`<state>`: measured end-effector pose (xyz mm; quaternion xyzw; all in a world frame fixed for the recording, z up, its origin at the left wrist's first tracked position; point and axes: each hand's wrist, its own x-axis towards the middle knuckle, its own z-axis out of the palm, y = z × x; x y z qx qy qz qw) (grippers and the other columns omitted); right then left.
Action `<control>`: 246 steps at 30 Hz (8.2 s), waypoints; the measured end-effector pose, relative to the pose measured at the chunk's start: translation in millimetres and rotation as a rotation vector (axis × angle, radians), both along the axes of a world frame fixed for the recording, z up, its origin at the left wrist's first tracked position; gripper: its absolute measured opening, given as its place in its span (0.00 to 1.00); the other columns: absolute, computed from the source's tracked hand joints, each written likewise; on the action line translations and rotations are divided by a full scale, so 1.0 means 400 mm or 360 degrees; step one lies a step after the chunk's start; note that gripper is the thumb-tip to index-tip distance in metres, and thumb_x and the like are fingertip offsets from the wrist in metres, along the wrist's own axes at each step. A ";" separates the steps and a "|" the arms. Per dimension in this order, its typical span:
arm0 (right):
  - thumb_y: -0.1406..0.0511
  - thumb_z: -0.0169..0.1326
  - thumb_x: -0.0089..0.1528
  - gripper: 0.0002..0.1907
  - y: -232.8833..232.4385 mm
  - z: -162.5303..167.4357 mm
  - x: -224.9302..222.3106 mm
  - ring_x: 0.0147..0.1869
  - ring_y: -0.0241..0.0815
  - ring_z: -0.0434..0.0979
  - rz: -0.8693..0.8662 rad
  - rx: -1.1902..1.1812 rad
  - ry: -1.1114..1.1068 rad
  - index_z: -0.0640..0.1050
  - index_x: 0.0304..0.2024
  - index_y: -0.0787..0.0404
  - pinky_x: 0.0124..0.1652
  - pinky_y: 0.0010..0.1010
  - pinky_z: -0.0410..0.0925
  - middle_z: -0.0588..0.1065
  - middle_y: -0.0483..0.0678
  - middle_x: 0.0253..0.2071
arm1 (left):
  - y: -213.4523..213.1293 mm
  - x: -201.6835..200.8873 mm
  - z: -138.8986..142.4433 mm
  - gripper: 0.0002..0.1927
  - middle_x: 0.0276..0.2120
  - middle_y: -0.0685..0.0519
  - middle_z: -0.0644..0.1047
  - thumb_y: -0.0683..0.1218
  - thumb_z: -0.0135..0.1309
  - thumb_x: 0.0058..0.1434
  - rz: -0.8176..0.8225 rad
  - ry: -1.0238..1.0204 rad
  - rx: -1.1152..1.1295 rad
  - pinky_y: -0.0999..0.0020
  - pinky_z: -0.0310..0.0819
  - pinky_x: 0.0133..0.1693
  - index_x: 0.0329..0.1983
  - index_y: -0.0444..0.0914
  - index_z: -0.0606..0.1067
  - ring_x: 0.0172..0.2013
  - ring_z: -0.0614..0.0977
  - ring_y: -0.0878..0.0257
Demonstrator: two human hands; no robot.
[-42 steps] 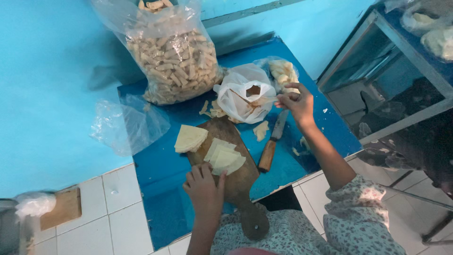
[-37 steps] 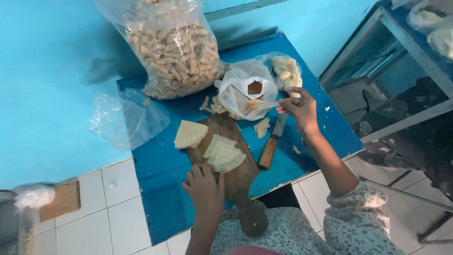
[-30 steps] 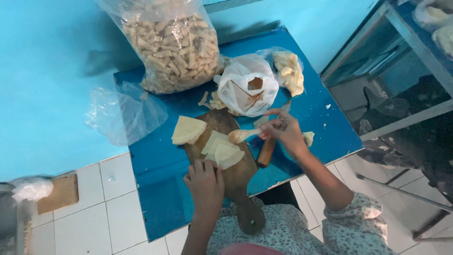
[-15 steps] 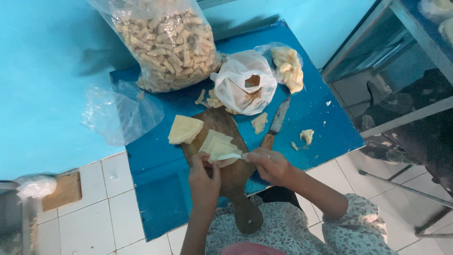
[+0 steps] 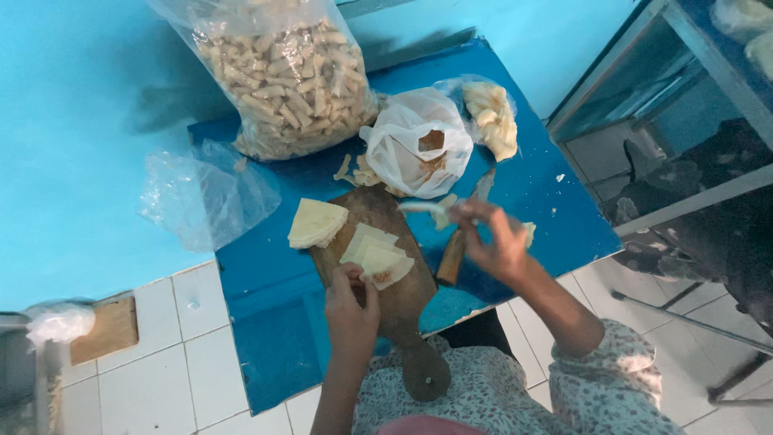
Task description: The person takes thin square dough sheets from a cutting board, spoons brown filling onto each sheet, folds the sheet around the filling by hand, and places the folded pieces into a white plastic bag on the table. A knife and a large bag of dough pieces sit on the blue work table.
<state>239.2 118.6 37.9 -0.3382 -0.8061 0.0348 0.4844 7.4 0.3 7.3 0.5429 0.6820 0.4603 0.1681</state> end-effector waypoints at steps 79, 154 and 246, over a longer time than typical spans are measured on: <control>0.68 0.66 0.54 0.30 -0.130 0.035 -0.139 0.49 0.52 0.80 -0.0136 -0.0873 -0.0319 0.73 0.59 0.58 0.44 0.41 0.74 0.80 0.52 0.43 | -0.011 0.013 -0.010 0.16 0.39 0.43 0.77 0.38 0.57 0.61 -0.0142 0.0141 0.0190 0.52 0.73 0.43 0.52 0.34 0.72 0.42 0.79 0.46; 0.72 0.58 0.61 0.21 -0.090 -0.018 -0.163 0.48 0.57 0.79 0.0708 -0.0344 -0.0398 0.73 0.58 0.63 0.46 0.43 0.73 0.77 0.56 0.43 | 0.022 -0.048 0.029 0.09 0.39 0.44 0.75 0.39 0.60 0.54 -0.0559 0.0474 0.0245 0.51 0.71 0.44 0.39 0.33 0.77 0.42 0.76 0.45; 0.69 0.59 0.58 0.25 -0.014 -0.014 -0.202 0.49 0.47 0.74 0.0660 -0.0129 -0.0693 0.71 0.58 0.61 0.66 0.64 0.55 0.74 0.45 0.32 | 0.074 -0.053 0.037 0.07 0.43 0.52 0.74 0.43 0.60 0.53 -0.0216 0.0840 0.0099 0.50 0.60 0.45 0.36 0.41 0.80 0.46 0.74 0.52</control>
